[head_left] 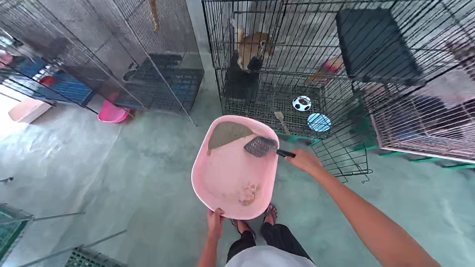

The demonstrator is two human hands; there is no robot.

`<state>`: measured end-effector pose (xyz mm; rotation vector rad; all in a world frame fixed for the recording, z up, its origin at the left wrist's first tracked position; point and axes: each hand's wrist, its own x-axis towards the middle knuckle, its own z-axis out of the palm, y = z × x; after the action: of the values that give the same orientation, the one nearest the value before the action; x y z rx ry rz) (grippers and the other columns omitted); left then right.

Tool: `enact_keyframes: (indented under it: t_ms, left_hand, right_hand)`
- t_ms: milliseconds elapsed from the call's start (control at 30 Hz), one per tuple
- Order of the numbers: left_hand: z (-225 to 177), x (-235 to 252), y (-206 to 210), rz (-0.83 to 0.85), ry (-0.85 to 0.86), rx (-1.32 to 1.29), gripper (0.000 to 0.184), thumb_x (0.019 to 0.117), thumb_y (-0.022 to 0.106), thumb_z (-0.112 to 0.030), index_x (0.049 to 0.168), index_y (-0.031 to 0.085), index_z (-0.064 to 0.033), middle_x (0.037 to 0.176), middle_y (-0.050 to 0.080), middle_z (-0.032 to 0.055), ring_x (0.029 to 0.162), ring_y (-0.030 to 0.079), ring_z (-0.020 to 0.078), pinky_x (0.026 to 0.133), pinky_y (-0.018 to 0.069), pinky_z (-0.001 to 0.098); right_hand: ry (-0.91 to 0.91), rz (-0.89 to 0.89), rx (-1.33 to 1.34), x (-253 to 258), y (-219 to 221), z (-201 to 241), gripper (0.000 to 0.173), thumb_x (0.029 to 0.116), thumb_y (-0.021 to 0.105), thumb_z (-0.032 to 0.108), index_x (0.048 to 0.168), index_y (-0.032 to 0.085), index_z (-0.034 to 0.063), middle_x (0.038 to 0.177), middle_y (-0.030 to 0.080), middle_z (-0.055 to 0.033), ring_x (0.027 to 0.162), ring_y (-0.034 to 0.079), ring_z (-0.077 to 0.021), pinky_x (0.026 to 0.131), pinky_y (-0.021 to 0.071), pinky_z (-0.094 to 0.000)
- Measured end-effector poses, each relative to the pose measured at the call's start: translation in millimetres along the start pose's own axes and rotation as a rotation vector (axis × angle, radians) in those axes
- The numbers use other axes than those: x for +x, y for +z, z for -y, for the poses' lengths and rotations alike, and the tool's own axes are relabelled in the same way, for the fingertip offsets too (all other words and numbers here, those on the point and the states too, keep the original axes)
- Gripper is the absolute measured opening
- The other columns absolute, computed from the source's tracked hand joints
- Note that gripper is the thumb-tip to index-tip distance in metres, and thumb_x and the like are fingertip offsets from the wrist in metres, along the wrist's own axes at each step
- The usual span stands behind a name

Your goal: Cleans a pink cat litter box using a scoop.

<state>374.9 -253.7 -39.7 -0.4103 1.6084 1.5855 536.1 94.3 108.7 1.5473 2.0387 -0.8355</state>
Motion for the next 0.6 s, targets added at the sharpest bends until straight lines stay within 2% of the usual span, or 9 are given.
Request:
enact_keyframes:
  t_ms: [100, 200, 267, 333, 433, 533, 600]
  left_hand:
    - [-32.0, -11.3, 1.0, 0.056, 0.162, 0.034, 0.039, 0.0818, 0.050, 0.015, 0.119, 0.045, 0.0037, 0.086, 0.064, 0.0072, 0.070, 0.065, 0.0089, 0.063, 0.0569, 0.0256]
    - [-56.5, -11.5, 1.3, 0.112, 0.306, 0.094, 0.051, 0.0744, 0.055, 0.010, 0.124, 0.044, 0.0068, 0.094, 0.065, 0.0067, 0.079, 0.067, 0.0070, 0.071, 0.0577, 0.0262]
    - [-72.4, -3.8, 5.1, 0.122, 0.376, 0.115, 0.053, 0.0731, 0.058, 0.007, 0.124, 0.045, 0.0079, 0.096, 0.066, 0.0064, 0.083, 0.067, 0.0067, 0.075, 0.0582, 0.0271]
    - [-90.1, 6.2, 14.8, 0.108, 0.390, 0.097, 0.047, 0.0758, 0.055, 0.009, 0.121, 0.046, 0.0067, 0.093, 0.066, 0.0052, 0.079, 0.066, 0.0062, 0.072, 0.0578, 0.0265]
    - [-101.9, 18.9, 33.5, 0.074, 0.311, -0.003, 0.036, 0.0841, 0.048, 0.011, 0.119, 0.046, 0.0039, 0.087, 0.064, 0.0060, 0.071, 0.066, 0.0091, 0.065, 0.0581, 0.0269]
    - [-92.2, 24.8, 49.2, 0.019, 0.202, -0.076, 0.029, 0.0924, 0.044, 0.007, 0.120, 0.045, 0.0013, 0.084, 0.063, 0.0080, 0.068, 0.066, 0.0124, 0.062, 0.0586, 0.0289]
    - [-79.2, 28.9, 57.8, 0.001, 0.135, -0.102, 0.027, 0.0940, 0.044, 0.006, 0.121, 0.043, 0.0008, 0.082, 0.063, 0.0096, 0.065, 0.066, 0.0142, 0.059, 0.0586, 0.0296]
  right_hand:
    - [-0.033, -0.105, 0.038, -25.9, -41.2, -1.2, 0.045, 0.1049, 0.059, 0.040, 0.134, 0.065, 0.0059, 0.129, 0.065, -0.0287, 0.123, 0.060, -0.0482, 0.100, 0.0437, -0.0694]
    - [-0.041, -0.204, 0.074, -46.9, -74.8, 4.2, 0.047, 0.1039, 0.061, 0.041, 0.139, 0.064, 0.0107, 0.131, 0.065, -0.0282, 0.125, 0.059, -0.0490, 0.101, 0.0428, -0.0701]
    - [-0.076, -0.248, 0.107, -45.8, -84.4, 11.0, 0.047, 0.1037, 0.061, 0.043, 0.139, 0.064, 0.0120, 0.131, 0.065, -0.0264, 0.125, 0.059, -0.0477, 0.101, 0.0428, -0.0694]
    - [-0.136, -0.286, 0.160, -29.6, -78.8, 19.9, 0.047, 0.1037, 0.060, 0.044, 0.139, 0.064, 0.0126, 0.131, 0.066, -0.0243, 0.125, 0.060, -0.0453, 0.102, 0.0432, -0.0678]
    - [-0.189, -0.316, 0.269, 8.2, -50.8, 30.6, 0.047, 0.1039, 0.060, 0.042, 0.141, 0.063, 0.0135, 0.133, 0.066, -0.0230, 0.126, 0.060, -0.0443, 0.104, 0.0426, -0.0669]
    - [-0.224, -0.301, 0.328, 38.2, -9.2, 20.6, 0.046, 0.1039, 0.062, 0.040, 0.141, 0.063, 0.0121, 0.130, 0.067, -0.0237, 0.125, 0.061, -0.0444, 0.105, 0.0425, -0.0669]
    - [-0.237, -0.283, 0.353, 41.9, 15.0, 4.4, 0.046, 0.1038, 0.063, 0.038, 0.140, 0.064, 0.0097, 0.129, 0.068, -0.0244, 0.123, 0.062, -0.0439, 0.105, 0.0431, -0.0659]
